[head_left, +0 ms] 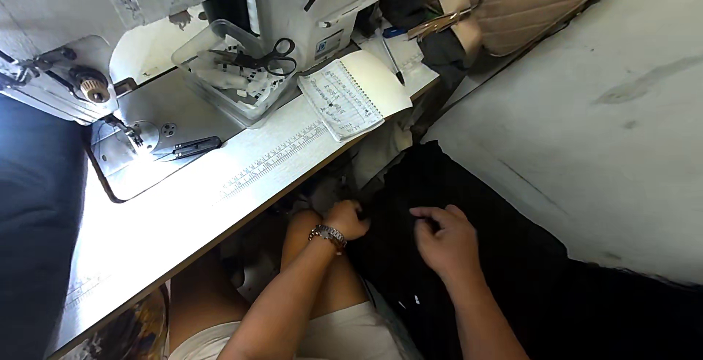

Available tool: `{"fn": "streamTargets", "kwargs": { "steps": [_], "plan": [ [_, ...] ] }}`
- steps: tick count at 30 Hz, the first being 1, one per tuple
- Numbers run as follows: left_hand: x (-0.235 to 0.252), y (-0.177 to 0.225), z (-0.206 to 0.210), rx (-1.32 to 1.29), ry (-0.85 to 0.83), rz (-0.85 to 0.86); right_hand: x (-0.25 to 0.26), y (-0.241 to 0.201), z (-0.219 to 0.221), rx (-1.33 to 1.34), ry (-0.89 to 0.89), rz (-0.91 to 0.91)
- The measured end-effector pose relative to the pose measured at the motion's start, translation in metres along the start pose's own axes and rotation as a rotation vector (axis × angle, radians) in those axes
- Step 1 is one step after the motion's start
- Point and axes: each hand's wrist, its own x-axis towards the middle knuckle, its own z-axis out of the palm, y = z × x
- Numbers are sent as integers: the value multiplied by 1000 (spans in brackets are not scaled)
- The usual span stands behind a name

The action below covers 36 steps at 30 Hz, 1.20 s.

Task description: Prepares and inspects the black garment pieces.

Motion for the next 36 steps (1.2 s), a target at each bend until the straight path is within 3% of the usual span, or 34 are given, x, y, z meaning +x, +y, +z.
{"fn": "streamTargets", "kwargs": {
  "steps": [3, 7, 10, 15, 21, 24, 27, 31, 34, 36],
  "plan": [
    [2, 9, 4, -365, 113, 106, -3, -15, 26, -28, -143, 71],
    [7, 20, 6, -424, 111, 185, 4, -11, 35, -66, -74, 64],
    [9, 11, 1, -151, 105, 102, 10, -1, 14, 12, -24, 115],
    [2, 0, 10, 426, -86, -147, 21, 39, -13, 173, 177, 86],
    [5, 4, 14, 505, -129, -211, 17, 57, -34, 159, 323, 2],
    [7, -2, 7, 364, -80, -149, 11, 49, -37, 127, 357, 31],
    [9, -10, 1, 10, 0, -75, 9, 48, -26, 28, 336, 35],
    [-4, -4, -6, -448, 111, 5, 3, 6, -7, 50, 140, 28],
    [-21, 21, -13, -544, 112, 46, 0, -13, 17, 35, -38, 22],
    [-20, 30, -10, -534, 116, 83, -1, -15, 30, 2, -60, -20]
  ]
}}
